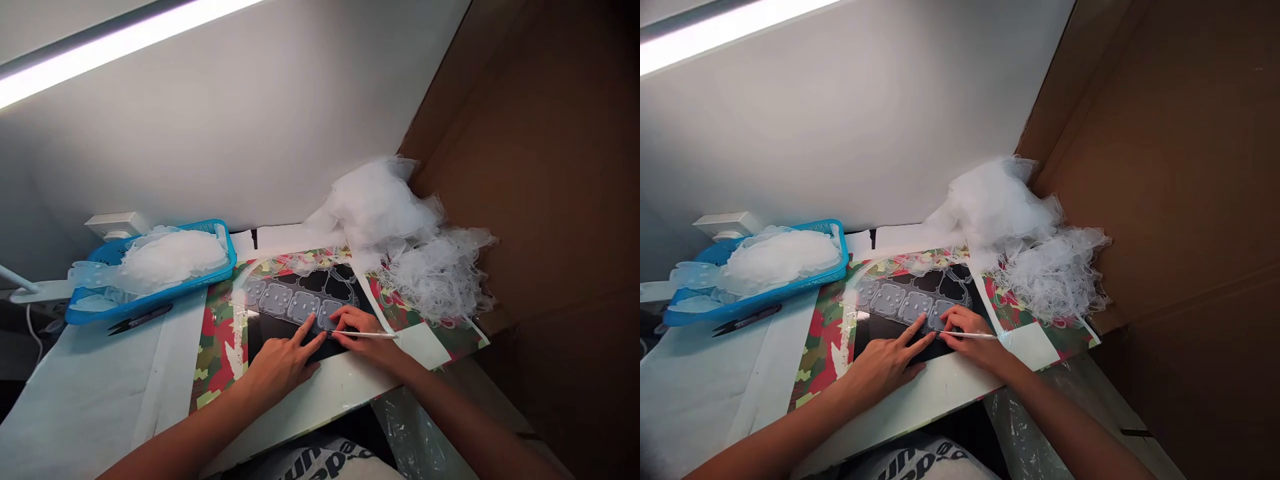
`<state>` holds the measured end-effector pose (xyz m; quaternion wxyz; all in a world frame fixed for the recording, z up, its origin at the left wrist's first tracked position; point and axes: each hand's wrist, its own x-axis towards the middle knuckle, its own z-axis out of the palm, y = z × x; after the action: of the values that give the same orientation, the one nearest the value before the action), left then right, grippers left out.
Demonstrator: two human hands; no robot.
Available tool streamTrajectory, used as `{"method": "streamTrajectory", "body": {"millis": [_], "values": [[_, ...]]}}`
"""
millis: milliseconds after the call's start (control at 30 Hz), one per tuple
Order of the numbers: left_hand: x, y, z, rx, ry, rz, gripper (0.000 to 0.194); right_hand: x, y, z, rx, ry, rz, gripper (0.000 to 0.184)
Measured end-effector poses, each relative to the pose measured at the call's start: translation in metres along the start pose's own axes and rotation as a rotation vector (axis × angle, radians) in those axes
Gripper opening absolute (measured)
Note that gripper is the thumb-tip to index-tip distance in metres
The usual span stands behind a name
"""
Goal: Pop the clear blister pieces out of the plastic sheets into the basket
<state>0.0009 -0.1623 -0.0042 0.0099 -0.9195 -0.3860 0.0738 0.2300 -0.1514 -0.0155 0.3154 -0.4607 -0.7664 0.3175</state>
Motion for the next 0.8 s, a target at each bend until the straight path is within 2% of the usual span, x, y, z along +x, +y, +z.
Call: {"method": "streamTrajectory", "body": {"millis": [233, 333, 433, 500, 600, 633, 700, 800], "values": [[0.0, -0.002, 0.0, -0.035, -0.012, 0.017, 0.056, -0.007, 0.001, 0.004, -0.125, -0.006, -0.06, 0.018], [0.001, -0.003, -0.001, -0.038, -0.017, 0.02, 0.057, -0.008, 0.006, 0.015, -0.244, 0.058, -0.165, 0.012], [0.002, -0.003, -0.003, -0.04, -0.044, 0.017, 0.057, -0.005, 0.012, 0.015, -0.311, 0.143, -0.229, 0.018], [0.002, -0.003, -0.005, -0.053, -0.062, 0.016, 0.058, -0.003, 0.018, 0.001, -0.281, 0.301, -0.115, 0.018], [0.0, -0.004, -0.008, -0.106, -0.083, 0.01, 0.058, -0.003, 0.029, -0.031, -0.2, 0.62, 0.209, 0.017], [0.0, -0.006, -0.01, -0.138, -0.09, 0.007, 0.058, -0.005, 0.032, -0.041, -0.144, 0.679, 0.306, 0.022], [0.001, -0.012, -0.014, -0.237, -0.098, 0.004, 0.056, -0.01, 0.037, -0.053, 0.034, 0.704, 0.436, 0.03], [0.016, -0.026, -0.024, -0.535, -0.053, -0.011, 0.042, -0.018, 0.032, -0.052, 0.281, 0.646, 0.464, 0.036]]}}
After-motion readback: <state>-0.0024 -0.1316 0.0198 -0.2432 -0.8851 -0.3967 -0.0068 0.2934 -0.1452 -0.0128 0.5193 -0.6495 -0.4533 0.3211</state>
